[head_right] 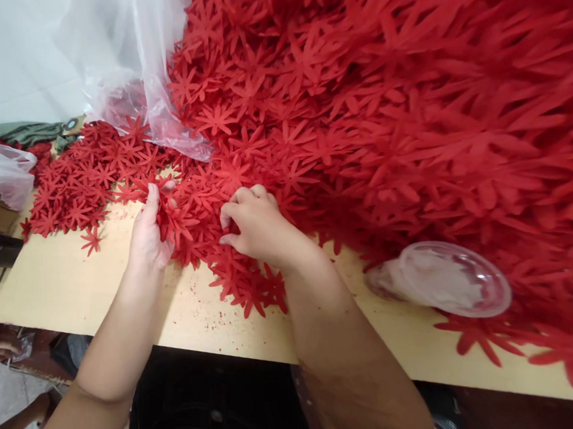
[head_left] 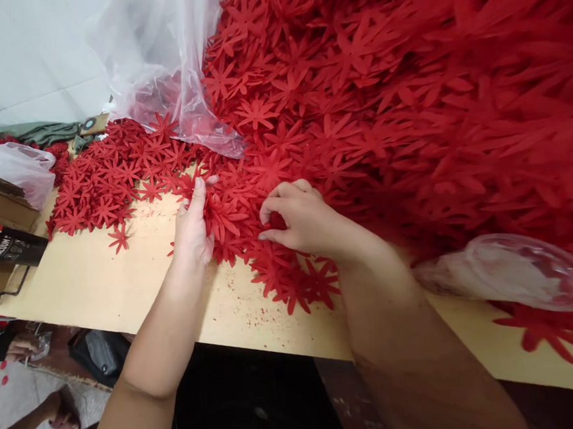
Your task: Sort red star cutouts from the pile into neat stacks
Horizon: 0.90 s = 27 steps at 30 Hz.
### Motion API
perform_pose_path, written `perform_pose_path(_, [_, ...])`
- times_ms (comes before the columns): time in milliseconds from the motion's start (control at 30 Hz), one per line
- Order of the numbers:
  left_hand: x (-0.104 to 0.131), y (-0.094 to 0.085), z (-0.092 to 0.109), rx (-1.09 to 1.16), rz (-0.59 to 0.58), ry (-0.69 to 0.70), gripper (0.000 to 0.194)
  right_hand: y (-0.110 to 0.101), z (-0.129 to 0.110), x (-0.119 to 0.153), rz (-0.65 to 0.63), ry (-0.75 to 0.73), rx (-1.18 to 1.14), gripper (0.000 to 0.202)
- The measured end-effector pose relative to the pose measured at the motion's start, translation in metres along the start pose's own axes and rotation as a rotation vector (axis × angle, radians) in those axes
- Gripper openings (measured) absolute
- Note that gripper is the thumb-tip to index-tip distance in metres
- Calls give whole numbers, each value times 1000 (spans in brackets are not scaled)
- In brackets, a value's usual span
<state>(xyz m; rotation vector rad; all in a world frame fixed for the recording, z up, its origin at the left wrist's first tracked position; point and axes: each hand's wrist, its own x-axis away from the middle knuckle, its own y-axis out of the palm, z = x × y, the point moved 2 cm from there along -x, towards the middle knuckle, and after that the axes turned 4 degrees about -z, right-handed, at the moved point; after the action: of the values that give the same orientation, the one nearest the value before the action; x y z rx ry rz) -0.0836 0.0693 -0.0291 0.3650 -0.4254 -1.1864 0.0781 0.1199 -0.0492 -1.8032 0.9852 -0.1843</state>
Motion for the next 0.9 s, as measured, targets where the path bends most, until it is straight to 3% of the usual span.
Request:
perform_pose_path(133, [0, 0, 0, 6, 15, -3, 43, -6, -4, -6, 129, -1, -86, 15])
perform_pose_path(300, [0, -1, 0, 4, 5, -5, 41, -22, -4, -8, 422, 133, -257, 13])
perform_pose_path(500, [1, 1, -3, -3, -4, -2, 42, -15, 7, -7, 717, 270, -353, 17])
perform_pose_path(600, [1, 3, -6, -12, -20, -48, 43, -5, 16, -11, 741, 233, -363, 14])
perform_pose_path(700, [2, 5, -8, -4, -47, -69, 43, -1, 17, -12, 694, 172, -288, 29])
perform_pose_path(800, [4, 7, -8, 13, -55, -65, 42, -8, 2, -10, 643, 116, -152, 45])
perform_pose_path(900, [6, 8, -9, 12, -50, -46, 41, -14, -25, -8, 567, 50, -119, 41])
